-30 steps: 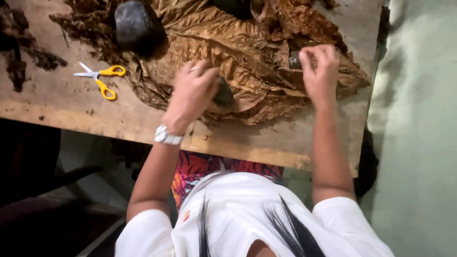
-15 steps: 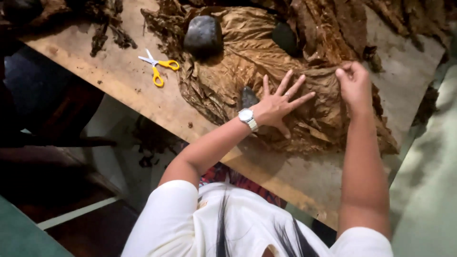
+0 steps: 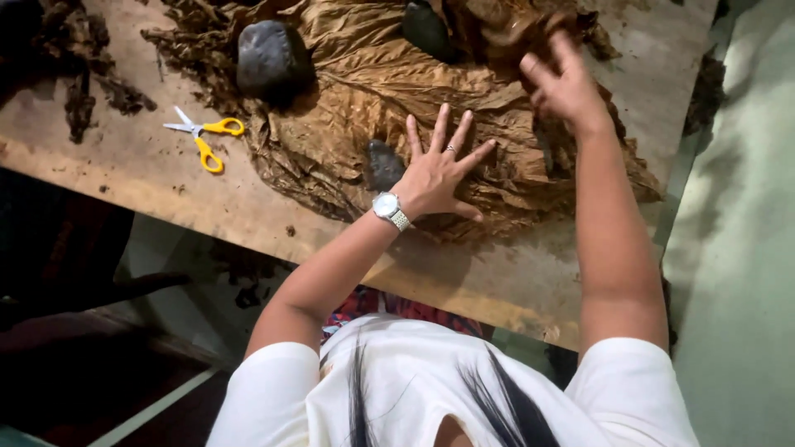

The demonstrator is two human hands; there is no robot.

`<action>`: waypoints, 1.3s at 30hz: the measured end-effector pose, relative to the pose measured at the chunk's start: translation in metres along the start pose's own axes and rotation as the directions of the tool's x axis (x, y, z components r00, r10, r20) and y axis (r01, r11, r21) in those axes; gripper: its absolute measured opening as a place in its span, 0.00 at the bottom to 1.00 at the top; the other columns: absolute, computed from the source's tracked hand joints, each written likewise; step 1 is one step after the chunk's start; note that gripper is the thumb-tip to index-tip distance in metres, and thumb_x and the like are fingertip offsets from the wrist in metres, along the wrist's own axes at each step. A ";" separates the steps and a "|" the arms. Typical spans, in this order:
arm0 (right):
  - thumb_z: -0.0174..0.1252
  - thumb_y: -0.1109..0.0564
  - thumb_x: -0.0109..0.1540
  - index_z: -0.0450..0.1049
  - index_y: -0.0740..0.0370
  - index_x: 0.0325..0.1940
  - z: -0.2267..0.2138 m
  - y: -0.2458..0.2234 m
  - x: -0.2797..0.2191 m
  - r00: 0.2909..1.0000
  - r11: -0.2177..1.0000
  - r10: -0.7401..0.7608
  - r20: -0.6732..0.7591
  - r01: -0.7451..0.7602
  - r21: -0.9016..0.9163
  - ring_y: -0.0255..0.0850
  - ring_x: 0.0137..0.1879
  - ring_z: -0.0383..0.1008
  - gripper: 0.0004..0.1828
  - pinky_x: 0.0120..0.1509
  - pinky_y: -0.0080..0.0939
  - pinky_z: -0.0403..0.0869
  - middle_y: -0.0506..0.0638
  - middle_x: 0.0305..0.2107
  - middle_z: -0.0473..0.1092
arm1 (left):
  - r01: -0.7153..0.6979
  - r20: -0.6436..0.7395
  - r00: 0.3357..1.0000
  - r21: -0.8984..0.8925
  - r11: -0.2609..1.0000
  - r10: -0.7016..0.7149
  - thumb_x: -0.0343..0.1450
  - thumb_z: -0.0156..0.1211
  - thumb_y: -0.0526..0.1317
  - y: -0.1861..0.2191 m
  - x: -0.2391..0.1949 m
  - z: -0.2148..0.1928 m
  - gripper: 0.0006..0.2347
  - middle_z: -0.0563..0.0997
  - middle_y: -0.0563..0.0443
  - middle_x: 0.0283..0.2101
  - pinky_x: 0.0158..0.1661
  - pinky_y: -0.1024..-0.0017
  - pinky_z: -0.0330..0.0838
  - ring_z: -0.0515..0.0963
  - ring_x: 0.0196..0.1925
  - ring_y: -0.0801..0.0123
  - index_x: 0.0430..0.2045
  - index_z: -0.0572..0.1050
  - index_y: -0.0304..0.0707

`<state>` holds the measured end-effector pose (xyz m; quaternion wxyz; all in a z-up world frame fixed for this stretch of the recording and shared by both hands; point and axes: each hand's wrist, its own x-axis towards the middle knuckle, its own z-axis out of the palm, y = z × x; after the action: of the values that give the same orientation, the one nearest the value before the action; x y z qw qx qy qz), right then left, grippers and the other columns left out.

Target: Trimming and preparing large dried leaves on a wooden table using scissors and stones as weights.

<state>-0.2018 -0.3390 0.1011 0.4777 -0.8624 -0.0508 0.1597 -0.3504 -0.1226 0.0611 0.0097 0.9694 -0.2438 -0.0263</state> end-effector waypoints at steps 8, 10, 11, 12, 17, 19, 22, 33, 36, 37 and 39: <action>0.56 0.37 0.73 0.64 0.54 0.43 0.019 -0.012 -0.020 0.997 0.909 0.062 -0.041 -0.074 -0.409 0.37 0.32 0.62 0.20 0.37 0.40 0.64 0.45 0.28 0.64 | -0.012 -0.187 0.982 -0.056 0.998 0.002 0.68 0.58 0.71 0.024 0.004 0.017 0.43 0.42 0.30 0.76 0.61 0.14 0.30 0.37 0.76 0.30 0.74 0.53 0.50; 0.60 0.33 0.72 0.60 0.51 0.25 0.023 0.023 -0.004 1.000 0.894 0.001 -0.010 -0.006 -0.448 0.34 0.24 0.53 0.31 0.32 0.39 0.54 0.42 0.18 0.57 | -0.040 -0.211 0.977 -0.044 0.998 0.030 0.69 0.61 0.69 0.033 0.004 0.020 0.43 0.45 0.30 0.76 0.62 0.15 0.30 0.39 0.76 0.27 0.74 0.53 0.46; 0.59 0.42 0.74 0.60 0.53 0.28 0.022 0.035 0.004 0.968 0.910 -0.251 -0.031 0.225 -0.347 0.34 0.29 0.54 0.25 0.37 0.40 0.55 0.43 0.21 0.56 | -0.072 -0.246 0.968 -0.054 0.996 0.057 0.73 0.58 0.58 0.035 0.003 0.018 0.33 0.49 0.34 0.75 0.62 0.15 0.33 0.39 0.75 0.26 0.71 0.58 0.43; 0.58 0.52 0.76 0.60 0.55 0.31 0.022 0.048 0.013 0.872 0.855 -0.484 -0.076 0.453 -0.252 0.34 0.33 0.56 0.21 0.41 0.41 0.57 0.44 0.25 0.55 | -0.104 -0.282 0.956 -0.063 0.993 0.082 0.77 0.55 0.48 0.037 0.002 0.017 0.24 0.52 0.38 0.75 0.62 0.14 0.37 0.39 0.74 0.25 0.69 0.63 0.41; 0.58 0.54 0.78 0.52 0.51 0.31 0.018 0.022 0.022 0.898 0.882 -0.424 -0.119 0.379 -0.281 0.33 0.29 0.48 0.26 0.38 0.41 0.51 0.42 0.23 0.46 | -0.219 -0.239 0.953 -0.120 0.968 0.186 0.68 0.54 0.26 0.038 -0.009 0.004 0.21 0.54 0.41 0.74 0.60 0.11 0.41 0.39 0.75 0.30 0.56 0.74 0.44; 0.60 0.54 0.78 0.50 0.50 0.30 0.018 0.023 0.033 0.910 0.895 -0.391 -0.135 0.342 -0.287 0.32 0.29 0.47 0.29 0.38 0.40 0.51 0.41 0.22 0.45 | -0.253 -0.232 0.947 -0.105 0.962 0.224 0.65 0.54 0.25 0.039 -0.015 0.001 0.23 0.55 0.41 0.74 0.60 0.12 0.44 0.41 0.75 0.30 0.56 0.73 0.43; 0.59 0.54 0.77 0.48 0.49 0.30 0.021 0.026 0.039 0.933 0.909 -0.343 -0.107 0.301 -0.290 0.33 0.30 0.46 0.29 0.39 0.41 0.50 0.41 0.23 0.44 | -0.273 -0.269 0.936 -0.146 0.951 0.227 0.75 0.53 0.33 0.037 -0.023 0.001 0.16 0.58 0.39 0.73 0.61 0.15 0.45 0.45 0.76 0.36 0.59 0.71 0.44; 0.65 0.38 0.63 0.67 0.53 0.49 -0.015 0.017 -0.074 0.981 0.954 -0.070 0.179 0.118 -0.276 0.41 0.41 0.60 0.23 0.48 0.43 0.62 0.48 0.45 0.58 | -0.142 -0.232 0.965 -0.060 0.988 0.124 0.73 0.65 0.52 0.011 -0.004 0.011 0.34 0.57 0.40 0.75 0.61 0.51 0.63 0.53 0.77 0.49 0.72 0.58 0.42; 0.56 0.57 0.73 0.65 0.52 0.40 -0.017 0.012 -0.087 0.944 0.938 -0.318 0.088 0.327 -0.116 0.35 0.38 0.62 0.08 0.45 0.40 0.63 0.43 0.32 0.61 | -0.137 -0.194 0.975 -0.137 0.981 0.109 0.74 0.67 0.52 0.012 -0.007 0.005 0.37 0.46 0.43 0.78 0.62 0.45 0.61 0.49 0.79 0.49 0.75 0.53 0.46; 0.56 0.57 0.73 0.65 0.52 0.40 -0.019 0.004 -0.090 0.943 0.938 -0.320 0.090 0.329 -0.114 0.35 0.38 0.62 0.08 0.45 0.40 0.63 0.43 0.32 0.61 | -0.135 -0.193 0.975 -0.136 0.982 0.107 0.74 0.67 0.52 0.017 -0.006 -0.003 0.37 0.46 0.43 0.78 0.62 0.45 0.61 0.49 0.79 0.49 0.75 0.53 0.46; 0.51 0.57 0.77 0.58 0.54 0.48 -0.021 -0.014 -0.095 0.945 0.916 -0.327 -0.012 0.314 -0.248 0.36 0.31 0.58 0.08 0.40 0.42 0.58 0.45 0.28 0.59 | -0.044 -0.143 0.989 -0.145 0.988 0.023 0.70 0.67 0.72 0.024 -0.006 -0.018 0.49 0.38 0.49 0.80 0.68 0.36 0.45 0.37 0.81 0.56 0.78 0.43 0.52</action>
<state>-0.2836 -0.3712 0.1450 0.3896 -0.8981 -0.1980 0.0489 -0.3663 -0.1405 0.0804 0.0991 0.9612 -0.2563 0.0243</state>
